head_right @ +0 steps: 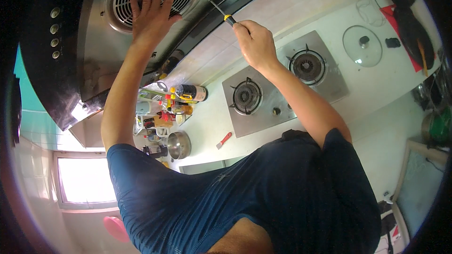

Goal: The person installs a circular metal grate onto an overhead kitchen exhaust fan using a screwdriver.

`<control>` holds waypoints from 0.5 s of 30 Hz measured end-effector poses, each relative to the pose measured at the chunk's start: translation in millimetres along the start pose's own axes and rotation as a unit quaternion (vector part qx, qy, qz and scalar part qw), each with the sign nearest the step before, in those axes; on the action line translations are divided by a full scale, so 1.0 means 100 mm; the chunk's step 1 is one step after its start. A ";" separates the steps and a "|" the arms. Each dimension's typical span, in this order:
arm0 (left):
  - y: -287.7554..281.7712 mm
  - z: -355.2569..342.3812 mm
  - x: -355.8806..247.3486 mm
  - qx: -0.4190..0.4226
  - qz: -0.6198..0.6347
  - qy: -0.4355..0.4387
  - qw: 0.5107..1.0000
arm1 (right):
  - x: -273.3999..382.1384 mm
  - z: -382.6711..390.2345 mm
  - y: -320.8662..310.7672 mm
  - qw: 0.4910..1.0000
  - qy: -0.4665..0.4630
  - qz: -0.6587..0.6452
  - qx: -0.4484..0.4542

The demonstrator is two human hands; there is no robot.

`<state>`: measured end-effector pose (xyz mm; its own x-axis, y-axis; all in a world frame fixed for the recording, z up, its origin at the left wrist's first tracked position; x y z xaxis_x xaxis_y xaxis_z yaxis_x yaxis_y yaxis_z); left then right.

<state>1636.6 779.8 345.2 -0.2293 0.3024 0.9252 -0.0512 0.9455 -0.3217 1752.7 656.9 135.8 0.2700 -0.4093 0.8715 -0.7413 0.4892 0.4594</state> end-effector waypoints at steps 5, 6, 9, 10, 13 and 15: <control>0.00 0.01 -0.02 -0.023 0.029 0.006 0.999 | -0.06 -0.09 0.08 1.000 0.006 0.007 -0.007; -0.01 0.00 -0.02 -0.023 0.028 0.003 0.999 | -0.09 -0.10 0.09 1.000 0.016 0.007 -0.007; 0.00 0.01 -0.03 -0.028 0.016 0.004 0.999 | -0.10 -0.11 0.13 0.999 0.027 0.004 -0.016; 0.01 0.03 -0.03 -0.027 0.019 -0.001 0.999 | -0.10 -0.12 0.13 0.999 0.028 -0.006 -0.027; -0.03 0.02 -0.05 -0.027 0.000 0.001 1.000 | -0.15 -0.17 0.10 0.999 -0.008 -0.011 -0.036; -0.03 0.01 -0.04 -0.016 0.018 0.000 1.000 | -0.18 -0.19 0.10 0.999 -0.005 -0.019 -0.029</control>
<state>1636.7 775.5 341.8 -0.2295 0.3359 0.9135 -0.0124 0.9375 -0.3478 1751.9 683.5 127.6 0.2900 -0.4358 0.8521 -0.6939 0.5174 0.5008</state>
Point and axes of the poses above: each hand's wrist, its own z-axis away from the middle knuckle, its own y-axis out of the palm, x = y × z, the point moved 7 cm from there along -z, towards the middle knuckle, and after that the axes turned 7 degrees about -z, right-handed, at the moved point
